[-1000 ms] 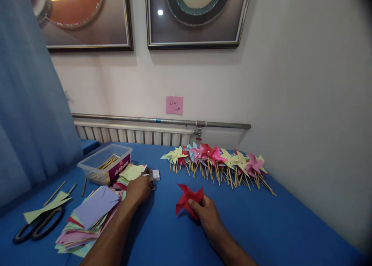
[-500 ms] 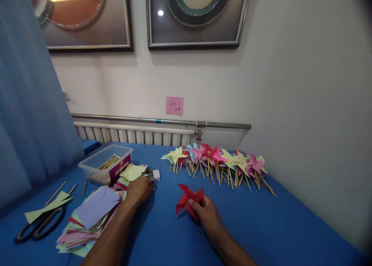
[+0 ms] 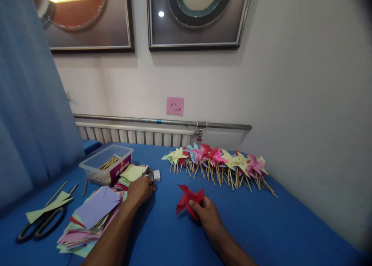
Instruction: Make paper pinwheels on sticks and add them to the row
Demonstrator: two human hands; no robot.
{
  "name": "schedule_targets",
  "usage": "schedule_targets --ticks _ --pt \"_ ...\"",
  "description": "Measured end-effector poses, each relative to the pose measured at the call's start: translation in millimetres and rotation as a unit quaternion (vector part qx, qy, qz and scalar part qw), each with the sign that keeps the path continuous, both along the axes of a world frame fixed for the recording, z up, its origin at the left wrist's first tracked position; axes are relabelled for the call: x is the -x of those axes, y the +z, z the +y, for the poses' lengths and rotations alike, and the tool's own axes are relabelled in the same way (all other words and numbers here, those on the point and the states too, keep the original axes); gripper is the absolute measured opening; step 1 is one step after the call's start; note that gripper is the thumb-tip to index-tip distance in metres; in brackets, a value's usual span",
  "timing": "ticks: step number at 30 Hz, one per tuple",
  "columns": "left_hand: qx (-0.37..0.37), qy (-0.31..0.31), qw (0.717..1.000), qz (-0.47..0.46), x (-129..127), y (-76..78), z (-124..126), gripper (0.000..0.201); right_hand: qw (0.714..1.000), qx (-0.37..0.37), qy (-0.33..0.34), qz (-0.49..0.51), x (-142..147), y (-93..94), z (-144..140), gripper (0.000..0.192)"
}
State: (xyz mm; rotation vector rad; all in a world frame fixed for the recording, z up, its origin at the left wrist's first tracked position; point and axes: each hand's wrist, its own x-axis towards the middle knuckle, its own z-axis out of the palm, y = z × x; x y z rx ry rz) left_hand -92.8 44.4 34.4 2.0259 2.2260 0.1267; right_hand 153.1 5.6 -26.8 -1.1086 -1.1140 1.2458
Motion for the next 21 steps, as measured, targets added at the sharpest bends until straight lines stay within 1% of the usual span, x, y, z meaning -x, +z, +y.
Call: schedule_targets --ticks 5,13,21 --pt "-0.007 0.003 1.000 0.013 -2.4 -1.5 -0.1 0.032 1.000 -0.003 0.009 -0.001 -0.6 -0.3 -1.1 0.037" --pt "-0.011 0.008 0.999 0.029 -6.1 -3.9 -0.8 0.037 1.000 -0.012 0.006 -0.003 -1.4 1.4 -1.6 0.035" --pt "-0.008 0.010 0.999 0.032 -5.9 -4.3 0.2 0.036 1.000 -0.009 0.002 0.002 -0.7 1.5 -2.2 0.037"
